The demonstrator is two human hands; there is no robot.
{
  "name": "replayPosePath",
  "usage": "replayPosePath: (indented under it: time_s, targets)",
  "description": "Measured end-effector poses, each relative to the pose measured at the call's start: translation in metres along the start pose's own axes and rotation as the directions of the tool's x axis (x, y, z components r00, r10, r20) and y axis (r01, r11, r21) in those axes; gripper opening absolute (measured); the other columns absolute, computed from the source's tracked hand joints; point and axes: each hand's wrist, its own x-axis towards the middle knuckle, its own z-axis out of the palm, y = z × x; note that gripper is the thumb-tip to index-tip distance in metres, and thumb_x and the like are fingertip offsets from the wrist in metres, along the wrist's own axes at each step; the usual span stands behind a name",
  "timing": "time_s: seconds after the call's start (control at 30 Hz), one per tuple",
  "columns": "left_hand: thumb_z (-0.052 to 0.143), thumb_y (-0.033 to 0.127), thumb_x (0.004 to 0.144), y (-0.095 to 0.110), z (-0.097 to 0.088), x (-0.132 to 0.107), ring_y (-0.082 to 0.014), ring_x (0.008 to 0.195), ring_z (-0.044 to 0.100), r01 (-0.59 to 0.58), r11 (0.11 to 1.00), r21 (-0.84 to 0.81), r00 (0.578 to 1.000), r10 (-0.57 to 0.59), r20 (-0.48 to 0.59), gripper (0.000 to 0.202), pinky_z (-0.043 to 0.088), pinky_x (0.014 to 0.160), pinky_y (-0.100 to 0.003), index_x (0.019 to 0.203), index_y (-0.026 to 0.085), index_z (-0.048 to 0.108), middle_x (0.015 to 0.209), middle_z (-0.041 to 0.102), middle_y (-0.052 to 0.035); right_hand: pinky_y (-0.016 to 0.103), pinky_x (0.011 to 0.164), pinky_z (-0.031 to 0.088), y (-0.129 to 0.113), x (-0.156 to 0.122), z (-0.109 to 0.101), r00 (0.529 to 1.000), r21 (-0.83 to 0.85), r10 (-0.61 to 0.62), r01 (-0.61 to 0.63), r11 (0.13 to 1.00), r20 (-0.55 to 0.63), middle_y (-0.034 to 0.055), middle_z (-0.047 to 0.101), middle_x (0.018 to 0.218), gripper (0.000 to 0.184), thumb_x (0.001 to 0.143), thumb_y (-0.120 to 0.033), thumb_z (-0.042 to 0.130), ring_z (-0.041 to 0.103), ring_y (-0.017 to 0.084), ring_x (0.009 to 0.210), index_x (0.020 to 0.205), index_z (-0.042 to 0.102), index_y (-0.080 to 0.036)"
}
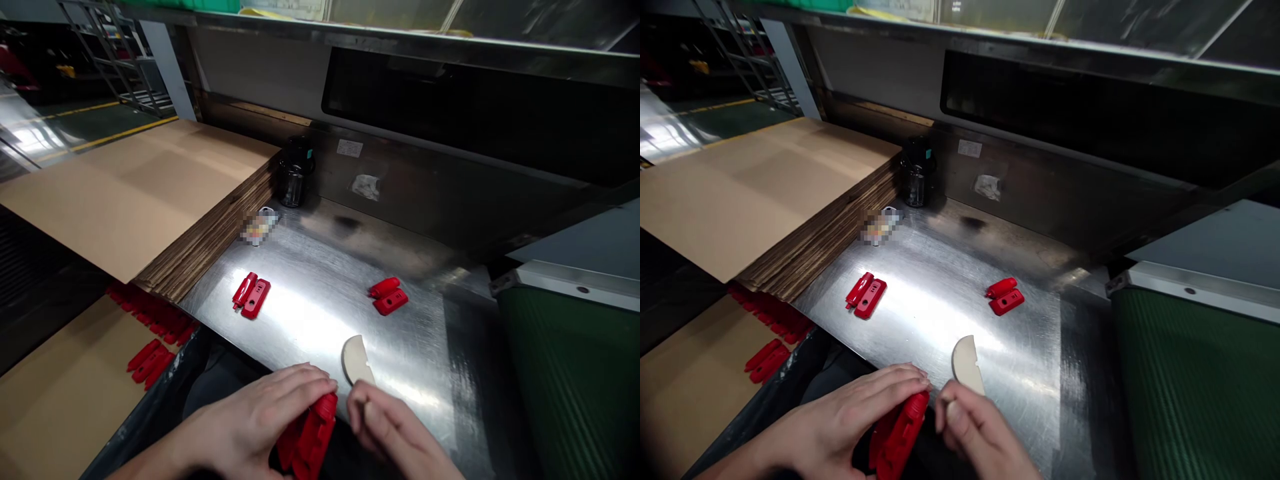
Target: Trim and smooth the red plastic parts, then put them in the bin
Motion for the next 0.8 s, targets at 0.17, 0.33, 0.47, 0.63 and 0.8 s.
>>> replayPosePath:
  time_s: [0.17, 0.33, 0.47, 0.63, 0.8]
  targets:
    - [0.085, 0.024, 0.074, 0.001, 0.000, 0.004, -0.0409, 0.141, 0.057, 0.023, 0.996, 0.081, 0.999, -0.025, 0.020, 0.113, 0.041, 0.126, -0.051, 0.168, 0.026, 0.022, 0.157, 0.055, -0.0179, 0.024, 0.077, 0.054, 0.024, 0.013, 0.018, 0.974, 0.198, -0.018, 0.064, 0.978, -0.226, 0.0000, 0.061, 0.089, 0.044, 0.091, -0.068, 0.067, 0.061, 0.016, 0.083, 0.097, 0.062, -0.024]
    - [0.090, 0.035, 0.075, -0.011, 0.010, -0.004, -0.0391, 0.149, 0.049, 0.101, 0.990, -0.102, 0.994, -0.104, -0.026, 0.112, 0.029, 0.131, -0.055, 0.166, 0.036, 0.024, 0.164, 0.050, -0.0123, 0.032, 0.082, 0.057, 0.026, 0.021, 0.013, 0.925, -0.167, -0.070, 0.007, 0.986, -0.372, 0.0036, 0.072, 0.101, 0.041, 0.100, -0.066, 0.052, 0.070, 0.022, 0.092, 0.106, 0.063, -0.027]
    - [0.095, 0.062, 0.063, -0.023, 0.019, -0.014, -0.0417, 0.138, 0.058, 0.275, 0.786, -0.554, 0.912, -0.396, -0.109, 0.117, 0.045, 0.117, -0.055, 0.156, 0.025, 0.036, 0.163, 0.045, -0.0257, 0.047, 0.086, 0.060, 0.061, 0.029, -0.036, 0.690, -0.551, -0.234, -0.280, 0.786, -0.685, 0.0158, 0.072, 0.130, 0.056, 0.105, -0.058, 0.030, 0.073, 0.033, 0.110, 0.134, 0.060, -0.020]
    - [0.090, 0.068, 0.070, -0.034, 0.034, -0.017, -0.0441, 0.147, 0.048, 0.208, 0.475, -0.855, 0.854, -0.515, -0.078, 0.106, 0.035, 0.118, -0.064, 0.151, 0.027, 0.034, 0.171, 0.029, -0.0284, 0.063, 0.096, 0.055, 0.089, 0.033, -0.046, 0.661, -0.711, -0.404, -0.290, 0.640, -0.633, 0.0269, 0.064, 0.128, 0.078, 0.102, -0.069, 0.026, 0.064, 0.045, 0.114, 0.130, 0.066, -0.007]
    - [0.094, 0.053, 0.072, -0.040, 0.046, -0.004, -0.0423, 0.152, 0.041, 0.081, 0.408, -0.909, 0.791, -0.581, -0.190, 0.096, 0.038, 0.118, -0.057, 0.148, 0.030, 0.040, 0.175, 0.024, -0.0215, 0.057, 0.090, 0.058, 0.071, 0.042, -0.002, 0.796, -0.733, -0.265, -0.297, 0.612, -0.544, 0.0229, 0.072, 0.112, 0.058, 0.105, -0.058, 0.040, 0.070, 0.042, 0.104, 0.129, 0.060, -0.008]
